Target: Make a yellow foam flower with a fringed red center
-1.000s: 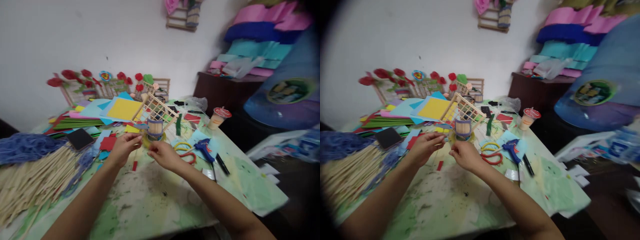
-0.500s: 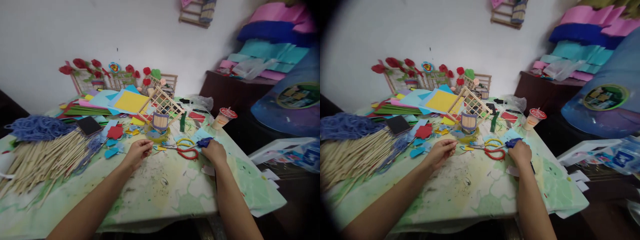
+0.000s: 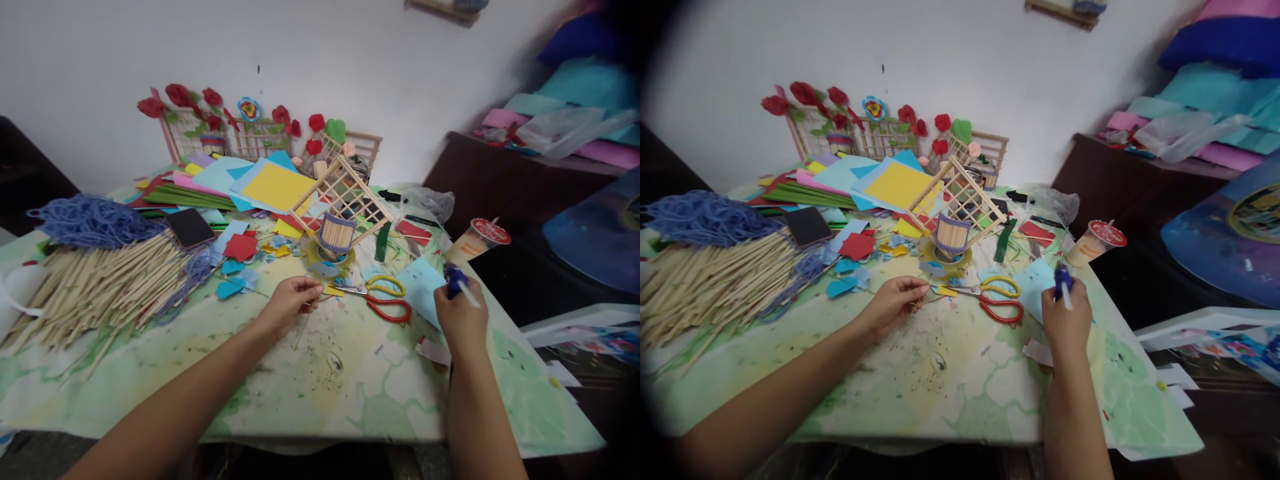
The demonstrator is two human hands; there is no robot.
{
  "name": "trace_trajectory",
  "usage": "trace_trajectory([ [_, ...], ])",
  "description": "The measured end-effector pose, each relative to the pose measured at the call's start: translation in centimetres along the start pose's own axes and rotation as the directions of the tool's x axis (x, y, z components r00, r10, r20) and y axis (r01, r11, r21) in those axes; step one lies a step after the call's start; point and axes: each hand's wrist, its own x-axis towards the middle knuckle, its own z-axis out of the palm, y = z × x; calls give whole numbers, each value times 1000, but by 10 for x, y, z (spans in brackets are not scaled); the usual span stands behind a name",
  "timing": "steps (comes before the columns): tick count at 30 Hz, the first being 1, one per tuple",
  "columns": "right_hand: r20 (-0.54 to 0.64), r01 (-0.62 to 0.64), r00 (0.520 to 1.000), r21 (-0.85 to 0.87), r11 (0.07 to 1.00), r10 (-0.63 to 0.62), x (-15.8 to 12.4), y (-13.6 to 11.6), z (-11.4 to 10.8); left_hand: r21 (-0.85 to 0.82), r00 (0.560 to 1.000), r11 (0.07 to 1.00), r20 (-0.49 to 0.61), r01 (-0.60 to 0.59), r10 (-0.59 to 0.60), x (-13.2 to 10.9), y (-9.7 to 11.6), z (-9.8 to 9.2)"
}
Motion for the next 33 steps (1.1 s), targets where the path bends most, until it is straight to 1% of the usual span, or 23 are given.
trace_trajectory([
  [2, -51, -20, 998, 49, 999, 23, -5, -8, -2, 22, 1000, 1000, -9, -12, 12, 0, -1, 1],
  [4, -105, -18, 994, 116, 993, 31, -15, -19, -3, 50, 999, 998, -24, -24, 25, 0, 0, 3],
  [5, -121, 3, 993, 165, 986, 18, -23, -26, -3, 63, 999, 998, -33, -31, 33, 0, 0, 4],
  [6, -154, 55, 988, 291, 955, -10, -32, -33, -4, 79, 998, 996, -44, -39, 42, 0, 1, 4],
  [7, -144, 134, 986, 408, 903, -82, -42, -40, -3, 101, 997, 994, -56, -46, 52, 0, 1, 5],
  [8, -140, 216, 976, 480, 850, -169, -52, -46, -3, 127, 996, 990, -66, -53, 62, -1, 1, 6],
  [9, -148, 315, 949, 516, 797, -279, -62, -52, -2, 160, 995, 985, -74, -58, 71, -2, 0, 6],
  [10, -141, 417, 901, 545, 727, -411, -70, -57, 0, 193, 994, 979, -77, -61, 77, -2, 0, 7],
  [11, -117, 494, 837, 584, 645, -535, -76, -61, 2, 220, 994, 973, -73, -63, 81, -3, -2, 7],
  [13, -84, 589, 680, 654, 474, -729, -83, -66, 9, 258, 994, 964, -61, -69, 88, -4, -4, 8],
  [14, -70, 603, 617, 682, 415, -784, -84, -68, 13, 274, 994, 959, -53, -75, 93, -4, -5, 8],
  [15, -63, 609, 575, 699, 375, -816, -83, -69, 17, 293, 994, 953, -47, -84, 102, -4, -6, 8],
  [16, -58, 608, 557, 708, 359, -829, -82, -70, 21, 313, 993, 945, -42, -96, 114, -5, -6, 8],
  [17, -53, 601, 562, 711, 364, -825, -80, -70, 24, 336, 991, 935, -40, -109, 130, -5, -6, 8],
  [18, -48, 590, 582, 712, 381, -812, -78, -71, 27, 361, 988, 924, -41, -123, 147, -6, -6, 8],
  [20, -24, 534, 661, 717, 449, -750, -75, -72, 30, 411, 983, 901, -45, -143, 177, -7, -5, 9],
  [22, 17, 451, 744, 725, 520, -668, -74, -72, 30, 453, 979, 878, -49, -155, 198, -8, -4, 9],
  [23, 44, 408, 770, 733, 545, -636, -74, -71, 30, 470, 977, 868, -47, -162, 208, -8, -3, 9],
  [24, 78, 364, 786, 743, 561, -613, -74, -70, 30, 487, 975, 857, -42, -170, 217, -8, -3, 9],
  [27, 174, 251, 796, 777, 578, -580, -77, -66, 29, 536, 972, 825, -30, -181, 233, -9, -5, 9],
  [29, 199, 210, 798, 793, 572, -569, -80, -61, 28, 549, 974, 820, -42, -162, 221, -8, -5, 9],
  [31, 200, 204, 793, 804, 559, -576, -83, -57, 27, 538, 975, 831, -64, -144, 211, -7, -5, 9],
  [33, 181, 243, 783, 793, 559, -596, -85, -52, 25, 518, 974, 845, -89, -133, 207, -6, -4, 9],
])
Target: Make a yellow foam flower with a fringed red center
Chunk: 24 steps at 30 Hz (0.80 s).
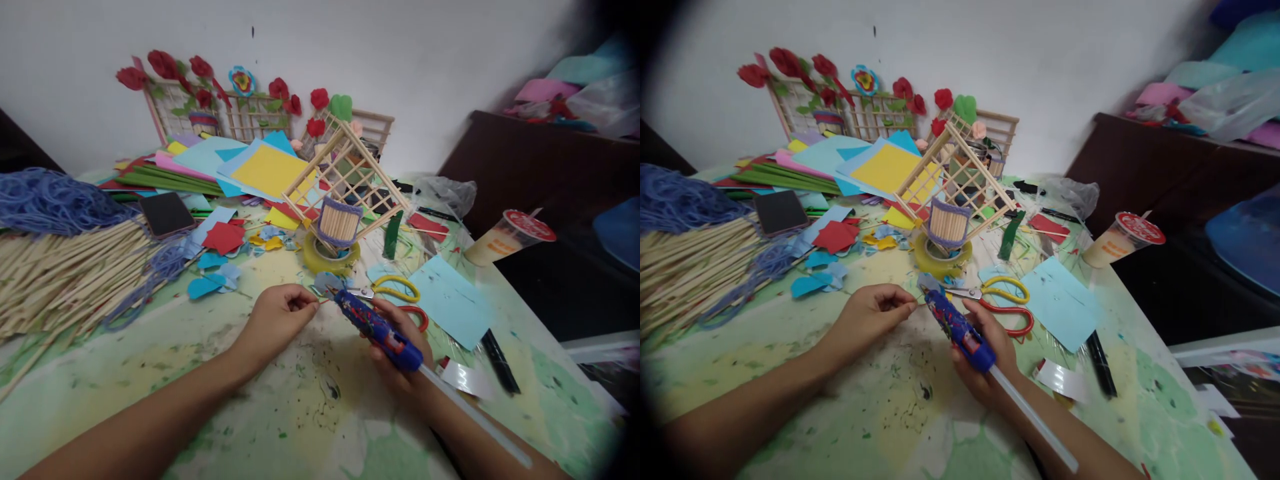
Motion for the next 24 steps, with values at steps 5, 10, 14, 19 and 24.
trace_trajectory([
  [5, 70, 127, 990, -123, 984, -119, 1, -3, -3, -1, 1000, 1000, -19, 18, -18, 1, 0, -3],
  [10, -7, 90, 996, -143, 986, -92, 7, -7, 1, 26, 999, 999, -24, -33, 33, -1, -1, -3],
  [14, 14, 100, 995, -150, 984, -99, 6, -7, 0, 43, 998, 998, -35, -45, 47, -1, -1, -3],
  [19, 80, 137, 989, -160, 978, -125, 9, -6, -2, 37, 997, 998, -44, -54, 55, -1, -1, -4],
  [24, 101, 141, 987, -164, 976, -125, 10, -6, -3, 28, 998, 998, -38, -47, 48, -1, -1, -4],
])
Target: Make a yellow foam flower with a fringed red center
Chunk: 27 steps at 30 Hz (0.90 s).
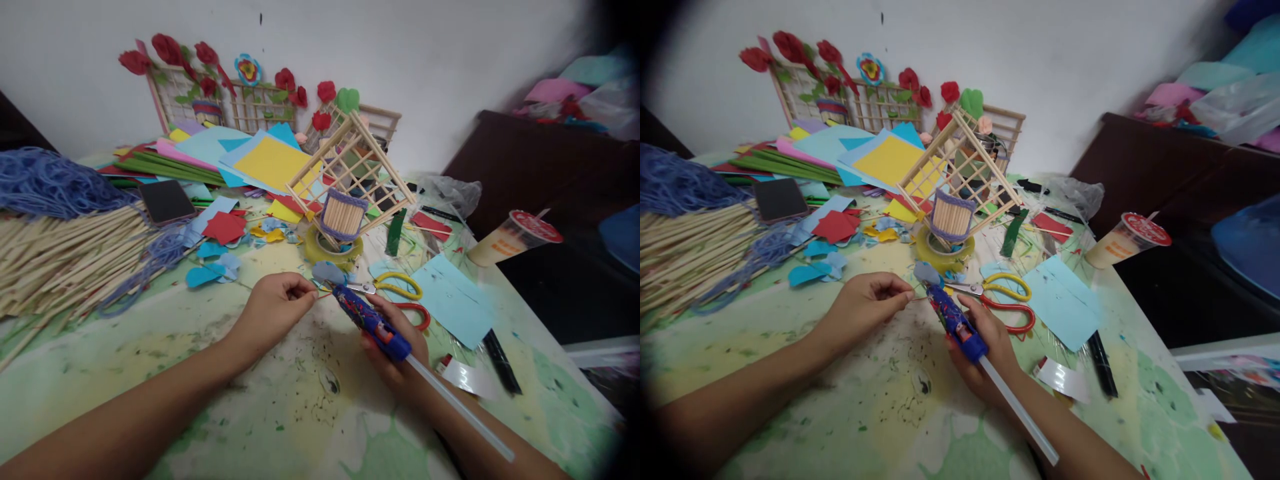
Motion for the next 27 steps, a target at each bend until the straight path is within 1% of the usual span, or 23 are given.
trace_trajectory([
  [8, -20, 16, 1000, -29, 999, -17, -3, -1, 0, 7, 1000, 1000, -2, 1, -1, 0, -1, 0],
  [13, -33, 2, 999, -42, 999, -4, -2, -1, 1, 3, 1000, 1000, 4, -1, 1, 0, -1, 0],
  [21, -21, -6, 1000, -67, 998, 5, -2, -1, 1, 10, 1000, 1000, 5, 1, -1, 0, 0, -1],
  [24, -23, 3, 1000, -67, 998, -5, -1, -1, 1, 11, 1000, 1000, 3, 13, -13, 0, 0, -1],
  [27, -27, 23, 999, -62, 998, -25, -1, -2, 1, -22, 998, 998, 12, 54, -54, -1, 0, -1],
])
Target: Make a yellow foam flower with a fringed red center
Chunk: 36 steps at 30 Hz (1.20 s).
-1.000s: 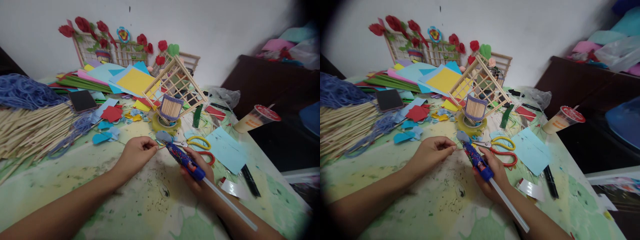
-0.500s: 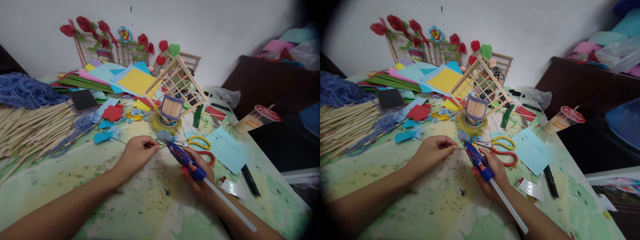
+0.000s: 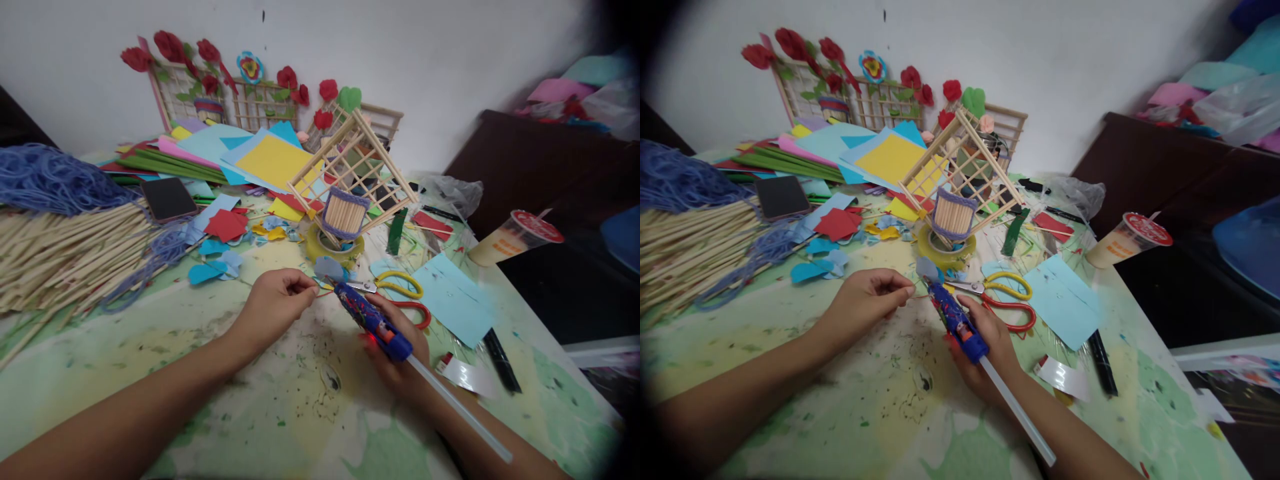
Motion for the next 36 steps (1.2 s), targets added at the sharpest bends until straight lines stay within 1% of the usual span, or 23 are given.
trace_trajectory([
  [4, -5, 2, 1000, -1, 1000, -2, 1, -2, 0, -70, 998, 996, 29, 62, -60, 0, 0, 0],
  [8, 5, 2, 1000, 1, 1000, -2, 1, -2, -1, -121, 996, 989, 53, 80, -74, 3, -1, 0],
  [11, 9, 0, 1000, -14, 1000, 1, 0, -1, -1, -220, 985, 963, 101, 157, -138, 5, 0, 0],
  [15, 10, 14, 1000, -16, 1000, -14, 0, 1, 0, -389, 959, 881, 194, 270, -208, 4, -1, 1],
  [21, 6, 25, 1000, -32, 999, -25, -1, 1, 1, -557, 934, 752, 259, 353, -246, 2, -1, 0],
  [23, 3, 28, 1000, -33, 999, -28, -1, 1, 1, -601, 919, 698, 303, 388, -250, 3, -1, -1],
  [25, 1, 34, 999, -31, 999, -34, 0, 1, 1, -626, 896, 646, 365, 437, -253, 5, 0, -2],
  [27, 4, 32, 999, -34, 999, -32, 1, 1, 1, -633, 879, 617, 407, 468, -249, 6, 1, -2],
  [28, 9, 29, 1000, -37, 999, -29, 1, 1, 1, -633, 882, 622, 403, 461, -244, 6, 1, -2],
  [29, 16, 25, 1000, -39, 999, -24, 1, 1, 1, -633, 895, 639, 379, 437, -237, 6, 2, -2],
  [30, 22, 20, 1000, -39, 999, -19, 1, 1, 1, -630, 915, 668, 333, 396, -229, 7, 2, -2],
  [32, 23, 16, 1000, -39, 999, -15, 1, 1, 0, -604, 958, 745, 207, 285, -199, 7, 0, -2],
  [33, 20, 15, 1000, -39, 999, -15, 0, 1, 0, -579, 973, 782, 149, 231, -177, 8, -1, -2],
  [34, 16, 16, 1000, -41, 999, -16, 0, 1, -1, -548, 983, 816, 103, 185, -153, 8, -2, -2],
  [36, 7, 28, 1000, -43, 999, -27, -2, -1, -1, -481, 992, 868, 52, 124, -114, 9, -4, -1],
])
